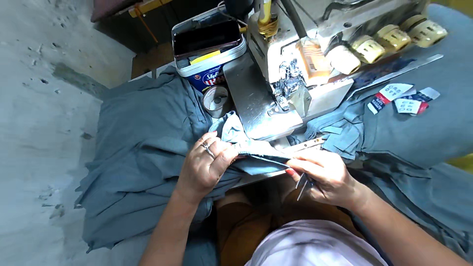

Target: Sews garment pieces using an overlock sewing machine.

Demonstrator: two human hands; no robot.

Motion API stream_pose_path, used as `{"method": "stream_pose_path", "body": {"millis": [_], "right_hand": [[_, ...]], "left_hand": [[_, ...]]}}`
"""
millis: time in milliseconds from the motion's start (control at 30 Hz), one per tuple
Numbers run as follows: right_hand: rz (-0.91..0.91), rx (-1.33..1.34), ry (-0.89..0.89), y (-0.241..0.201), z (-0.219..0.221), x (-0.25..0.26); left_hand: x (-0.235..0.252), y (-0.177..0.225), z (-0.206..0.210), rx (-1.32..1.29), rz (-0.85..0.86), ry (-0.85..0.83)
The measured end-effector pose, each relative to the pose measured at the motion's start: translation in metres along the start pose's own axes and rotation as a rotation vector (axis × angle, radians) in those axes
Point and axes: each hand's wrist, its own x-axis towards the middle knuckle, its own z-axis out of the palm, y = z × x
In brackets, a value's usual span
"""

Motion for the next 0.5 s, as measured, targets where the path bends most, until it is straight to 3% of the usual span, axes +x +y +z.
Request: {"method": "stream_pose_path", "body": {"millis": [300,500], "right_hand": [[-0.038,0.035,0.042,0.006,0.009,-0.008],[0.062,0.091,-0.028,-0.006,-0.004,0.001]], "left_hand": [[-0.005,-0.007,0.001,-0.050,-0.060,-0.197],[-0.010,-0.014,0.007,-0.096,-0.080,-0.232]]}}
